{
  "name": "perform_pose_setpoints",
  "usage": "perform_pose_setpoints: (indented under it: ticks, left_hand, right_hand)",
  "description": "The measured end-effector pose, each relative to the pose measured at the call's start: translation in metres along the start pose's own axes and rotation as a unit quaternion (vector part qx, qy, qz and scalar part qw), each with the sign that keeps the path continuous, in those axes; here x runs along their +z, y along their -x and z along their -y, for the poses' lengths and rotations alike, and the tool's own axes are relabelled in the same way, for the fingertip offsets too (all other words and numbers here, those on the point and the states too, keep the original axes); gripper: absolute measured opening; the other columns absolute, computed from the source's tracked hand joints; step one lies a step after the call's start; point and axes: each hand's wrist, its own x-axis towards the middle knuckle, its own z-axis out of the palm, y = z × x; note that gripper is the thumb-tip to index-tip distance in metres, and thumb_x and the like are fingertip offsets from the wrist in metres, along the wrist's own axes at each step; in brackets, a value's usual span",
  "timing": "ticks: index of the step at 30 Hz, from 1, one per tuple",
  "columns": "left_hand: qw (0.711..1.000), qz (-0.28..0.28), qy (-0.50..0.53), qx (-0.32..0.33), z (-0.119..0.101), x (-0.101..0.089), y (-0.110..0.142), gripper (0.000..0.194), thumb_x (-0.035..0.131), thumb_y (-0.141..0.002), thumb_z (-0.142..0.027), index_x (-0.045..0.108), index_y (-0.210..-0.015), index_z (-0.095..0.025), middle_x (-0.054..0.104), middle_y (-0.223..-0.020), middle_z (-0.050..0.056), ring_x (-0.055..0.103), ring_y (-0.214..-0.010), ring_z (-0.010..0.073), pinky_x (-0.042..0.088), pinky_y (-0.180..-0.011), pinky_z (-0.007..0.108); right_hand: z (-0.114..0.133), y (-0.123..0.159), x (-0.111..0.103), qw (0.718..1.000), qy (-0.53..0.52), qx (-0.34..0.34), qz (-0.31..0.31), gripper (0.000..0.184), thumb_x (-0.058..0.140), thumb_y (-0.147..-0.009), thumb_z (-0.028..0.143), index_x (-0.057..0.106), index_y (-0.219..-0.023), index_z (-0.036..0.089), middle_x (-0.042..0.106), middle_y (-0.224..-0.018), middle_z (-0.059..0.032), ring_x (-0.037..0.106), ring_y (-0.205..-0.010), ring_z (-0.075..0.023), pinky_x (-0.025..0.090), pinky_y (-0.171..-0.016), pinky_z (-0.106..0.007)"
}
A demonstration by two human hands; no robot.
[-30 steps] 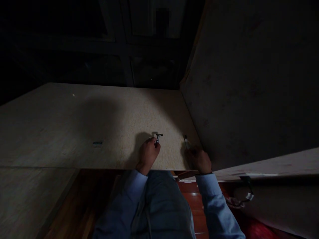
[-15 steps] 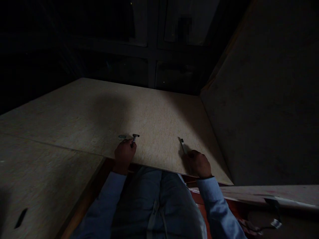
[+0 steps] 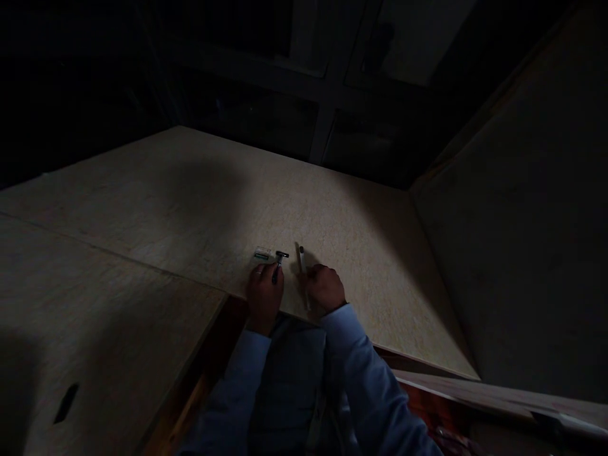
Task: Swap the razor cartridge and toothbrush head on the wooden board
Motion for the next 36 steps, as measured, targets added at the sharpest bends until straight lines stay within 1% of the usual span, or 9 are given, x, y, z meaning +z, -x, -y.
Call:
perform_pose_setpoints:
  ticks: [4,6,9,17,21,25,29,33,36]
  left_hand:
    - [1.0,-0.014,0.009,-0.02,-0.001,-0.001,0.001,0.028,0.051,-0.098,-0.031,0.075,-0.103,-0.018,0.072,-0.104,0.013,0.066,-0.098,0.0249,0.05,-0.087,0.034]
    - [0.999,-0.019,0.012,-0.031,-0.002,-0.001,0.001,0.027,0.052,-0.098,-0.031,0.076,-0.103,-0.018,0.072,-0.105,0.012,0.065,-0.099,0.0251,0.05,-0.087,0.035]
    - [0.999,-0.016,0.019,-0.038,-0.003,0.0,0.001,0.027,0.051,-0.098,-0.031,0.076,-0.103,-0.02,0.072,-0.106,0.011,0.065,-0.1,0.0252,0.05,-0.088,0.035]
    - [0.999,-0.014,0.021,-0.039,-0.003,-0.001,0.001,0.029,0.051,-0.098,-0.034,0.076,-0.104,-0.02,0.074,-0.106,0.011,0.065,-0.102,0.026,0.048,-0.09,0.036]
    - [0.999,-0.025,0.013,-0.04,-0.004,0.0,0.001,0.028,0.052,-0.098,-0.034,0.076,-0.104,-0.02,0.075,-0.107,0.011,0.065,-0.102,0.0257,0.047,-0.092,0.037]
    - [0.999,-0.039,0.012,-0.029,-0.003,0.0,0.002,0.026,0.054,-0.097,-0.034,0.075,-0.104,-0.02,0.076,-0.106,0.01,0.065,-0.101,0.0252,0.046,-0.095,0.038]
    - [0.998,-0.05,0.017,-0.018,-0.001,0.001,0.003,0.025,0.055,-0.097,-0.034,0.074,-0.104,-0.02,0.076,-0.106,0.01,0.066,-0.101,0.0244,0.046,-0.097,0.039]
    - [0.997,-0.076,0.016,-0.028,-0.001,0.002,0.004,0.021,0.06,-0.095,-0.034,0.075,-0.1,-0.02,0.076,-0.102,0.01,0.066,-0.099,0.0243,0.047,-0.097,0.04]
    - [0.995,-0.093,0.026,-0.026,-0.001,0.003,0.006,0.019,0.062,-0.094,-0.034,0.076,-0.096,-0.021,0.077,-0.1,0.009,0.066,-0.096,0.0239,0.048,-0.095,0.04]
  right_hand:
    - [0.03,-0.005,0.005,0.999,-0.004,0.029,0.026,0.036,0.056,-0.091,0.042,0.078,-0.101,0.015,0.076,-0.109,-0.0192,0.072,-0.104,-0.0298,0.051,-0.079,-0.031]
    - [0.038,-0.006,0.006,0.999,-0.008,0.037,0.036,0.037,0.054,-0.092,0.04,0.078,-0.103,0.013,0.075,-0.111,-0.0208,0.072,-0.105,-0.03,0.052,-0.08,-0.032]
    - [0.042,-0.007,0.005,0.999,-0.007,0.035,0.041,0.039,0.05,-0.094,0.038,0.077,-0.105,0.012,0.074,-0.113,-0.0222,0.072,-0.106,-0.0309,0.052,-0.082,-0.033]
    - [0.036,-0.008,0.007,0.998,-0.011,0.02,0.052,0.04,0.043,-0.098,0.032,0.075,-0.108,0.01,0.074,-0.114,-0.0224,0.072,-0.107,-0.0292,0.052,-0.083,-0.031]
    - [0.035,-0.008,0.007,0.998,-0.003,-0.003,0.059,0.037,0.044,-0.1,0.031,0.074,-0.11,0.011,0.074,-0.114,-0.0216,0.072,-0.108,-0.0277,0.052,-0.085,-0.031]
    - [0.033,-0.009,0.006,0.998,-0.002,0.003,0.064,0.036,0.045,-0.101,0.033,0.074,-0.111,0.014,0.074,-0.115,-0.02,0.072,-0.106,-0.0284,0.053,-0.083,-0.032]
    - [0.025,-0.008,0.012,0.999,-0.004,-0.007,0.043,0.038,0.044,-0.101,0.034,0.074,-0.111,0.015,0.075,-0.112,-0.0184,0.073,-0.104,-0.0282,0.053,-0.081,-0.032]
    - [0.017,-0.012,0.027,0.998,0.017,-0.055,0.002,0.04,0.041,-0.102,0.037,0.076,-0.106,0.016,0.076,-0.105,-0.0166,0.074,-0.099,-0.0288,0.053,-0.079,-0.033]
    - [0.013,-0.018,0.035,0.996,0.028,-0.082,-0.017,0.043,0.037,-0.104,0.04,0.074,-0.107,0.018,0.077,-0.104,-0.0146,0.074,-0.098,-0.028,0.053,-0.08,-0.033]
